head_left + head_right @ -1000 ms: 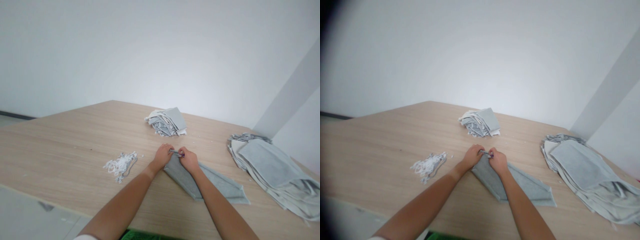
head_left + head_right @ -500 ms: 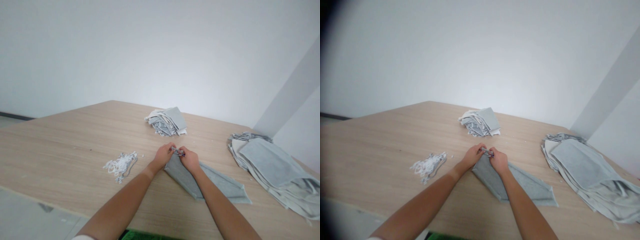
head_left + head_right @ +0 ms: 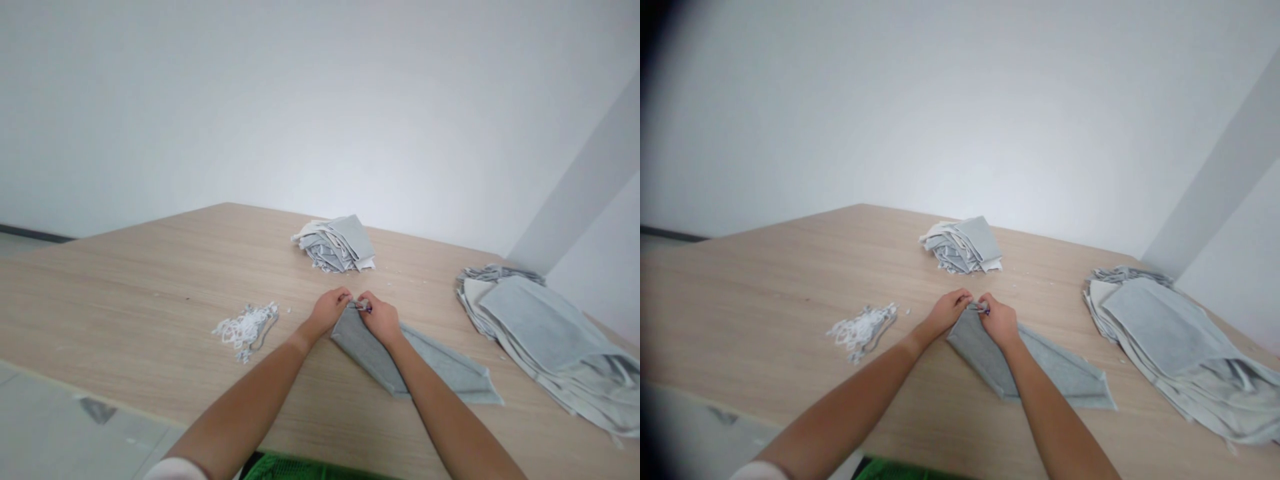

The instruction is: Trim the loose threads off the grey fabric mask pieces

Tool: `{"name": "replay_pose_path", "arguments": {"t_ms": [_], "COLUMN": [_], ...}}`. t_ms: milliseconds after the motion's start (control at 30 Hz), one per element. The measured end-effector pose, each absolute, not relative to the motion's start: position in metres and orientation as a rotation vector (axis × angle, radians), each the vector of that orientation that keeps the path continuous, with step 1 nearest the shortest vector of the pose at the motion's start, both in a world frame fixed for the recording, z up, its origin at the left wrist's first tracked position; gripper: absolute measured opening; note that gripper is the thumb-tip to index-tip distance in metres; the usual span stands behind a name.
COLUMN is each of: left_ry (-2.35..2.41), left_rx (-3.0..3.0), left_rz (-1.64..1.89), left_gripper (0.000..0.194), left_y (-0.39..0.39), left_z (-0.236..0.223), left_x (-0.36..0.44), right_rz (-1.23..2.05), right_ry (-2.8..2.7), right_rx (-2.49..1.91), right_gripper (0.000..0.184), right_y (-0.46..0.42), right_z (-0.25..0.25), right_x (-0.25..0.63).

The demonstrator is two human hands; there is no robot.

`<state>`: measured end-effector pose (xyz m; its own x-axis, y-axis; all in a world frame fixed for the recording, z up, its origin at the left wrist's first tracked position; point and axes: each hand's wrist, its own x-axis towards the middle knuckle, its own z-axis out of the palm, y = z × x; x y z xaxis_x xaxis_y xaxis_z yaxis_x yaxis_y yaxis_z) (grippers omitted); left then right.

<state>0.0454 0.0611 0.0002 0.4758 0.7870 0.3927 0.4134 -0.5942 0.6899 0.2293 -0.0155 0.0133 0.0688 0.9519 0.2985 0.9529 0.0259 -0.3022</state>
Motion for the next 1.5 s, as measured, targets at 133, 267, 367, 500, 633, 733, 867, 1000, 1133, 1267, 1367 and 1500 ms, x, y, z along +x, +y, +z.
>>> {"name": "replay_pose_path", "arguments": {"t_ms": [133, 267, 367, 500, 633, 733, 867, 1000, 1133, 1267, 1367, 1500], "left_ry": [1.035, 1.025, 0.971, 0.887, 0.930, 0.954, 0.906, 0.835, 0.836, 0.872, 0.898, 0.872], "left_rx": [2.193, 2.188, 2.164, 2.140, 2.135, 2.140, 2.116, 2.058, 2.024, 2.035, 2.056, 2.069], "left_rz": [0.932, 0.929, 0.949, 0.996, 0.986, 0.986, 1.006, 1.023, 1.044, 1.034, 1.052, 1.091], "left_gripper": [0.020, 0.022, 0.023, 0.026, 0.025, 0.028, 0.027, 0.020, 0.019, 0.022, 0.025, 0.030], "left_y": [0.056, 0.054, 0.057, 0.061, 0.062, 0.061, 0.061, 0.062, 0.061, 0.060, 0.061, 0.063], "left_z": [0.005, 0.008, 0.007, 0.003, 0.001, 0.002, 0.004, 0.002, 0.000, 0.000, 0.001, 0.000], "left_x": [0.043, 0.043, 0.043, 0.044, 0.045, 0.045, 0.046, 0.049, 0.053, 0.053, 0.052, 0.052], "right_rz": [0.000, -0.015, -0.017, 0.003, 0.007, 0.017, 0.034, 0.048, 0.068, 0.048, 0.042, 0.029], "right_ry": [-1.895, -1.876, -1.887, -1.921, -1.930, -1.881, -1.870, -1.874, -1.843, -1.811, -1.774, -1.765], "right_rx": [-1.945, -1.941, -1.901, -1.874, -1.830, -1.853, -1.839, -1.807, -1.824, -1.848, -1.900, -1.902], "right_gripper": [0.024, 0.025, 0.024, 0.024, 0.021, 0.022, 0.024, 0.027, 0.029, 0.029, 0.028, 0.027], "right_y": [-0.015, -0.017, -0.018, -0.019, -0.020, -0.021, -0.020, -0.020, -0.020, -0.019, -0.019, -0.020], "right_z": [0.014, 0.014, 0.015, 0.016, 0.016, 0.016, 0.017, 0.018, 0.018, 0.017, 0.016, 0.019], "right_x": [0.230, 0.231, 0.231, 0.231, 0.230, 0.229, 0.229, 0.228, 0.226, 0.226, 0.227, 0.230]}}
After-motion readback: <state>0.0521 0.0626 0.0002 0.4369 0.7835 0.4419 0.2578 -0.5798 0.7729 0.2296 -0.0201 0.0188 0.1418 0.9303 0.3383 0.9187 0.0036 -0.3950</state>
